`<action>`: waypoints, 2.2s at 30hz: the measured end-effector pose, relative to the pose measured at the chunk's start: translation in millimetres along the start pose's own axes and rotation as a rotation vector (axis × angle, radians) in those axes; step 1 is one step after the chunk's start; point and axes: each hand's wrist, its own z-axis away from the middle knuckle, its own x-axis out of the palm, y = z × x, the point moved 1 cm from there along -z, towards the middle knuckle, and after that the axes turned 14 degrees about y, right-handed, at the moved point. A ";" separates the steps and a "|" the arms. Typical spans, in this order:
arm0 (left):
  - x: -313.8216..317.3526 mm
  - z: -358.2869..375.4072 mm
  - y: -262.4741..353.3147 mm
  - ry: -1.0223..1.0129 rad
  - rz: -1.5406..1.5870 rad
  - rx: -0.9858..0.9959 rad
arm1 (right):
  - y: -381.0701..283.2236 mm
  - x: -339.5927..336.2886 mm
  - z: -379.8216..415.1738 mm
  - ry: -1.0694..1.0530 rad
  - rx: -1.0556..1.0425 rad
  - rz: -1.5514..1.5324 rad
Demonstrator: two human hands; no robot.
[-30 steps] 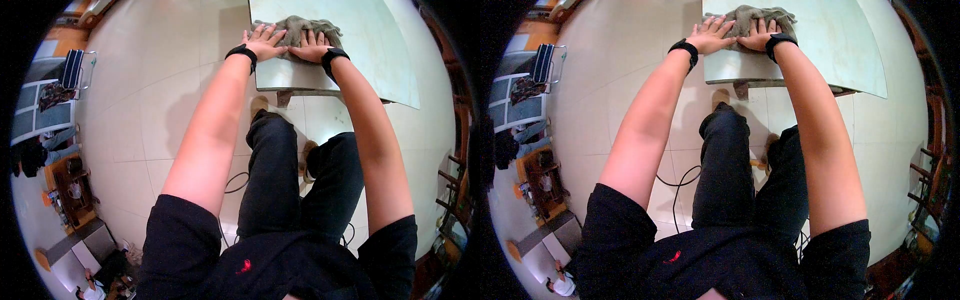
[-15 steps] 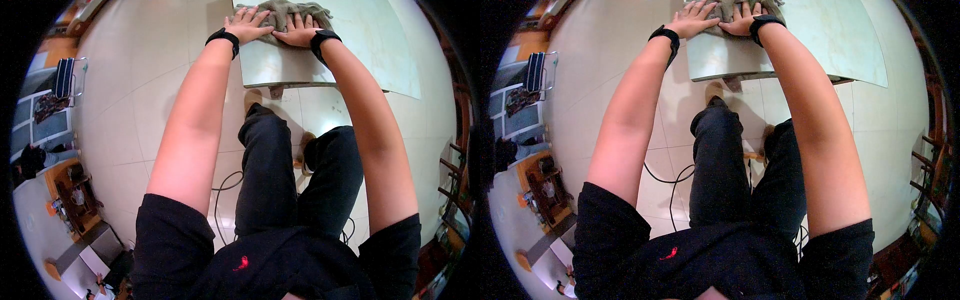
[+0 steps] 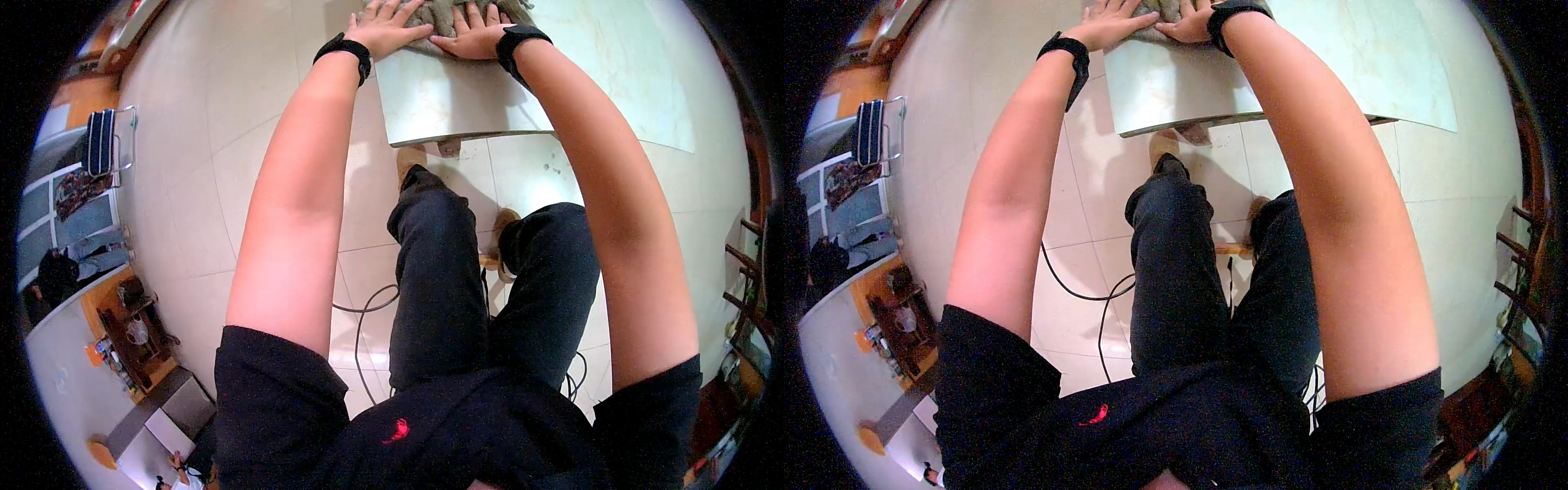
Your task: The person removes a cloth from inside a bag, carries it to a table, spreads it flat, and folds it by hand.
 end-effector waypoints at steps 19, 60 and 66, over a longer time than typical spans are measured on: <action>13.8 -50.5 -41.3 0.041 -0.139 0.220 | 2.3 5.8 -29.9 0.191 -0.036 -0.232; -194.8 192.9 244.5 0.099 0.825 0.067 | 117.7 -174.8 316.7 0.885 -0.358 -1.207; -242.6 228.0 298.9 0.201 0.987 0.159 | 137.3 -219.3 398.0 0.973 -0.294 -0.957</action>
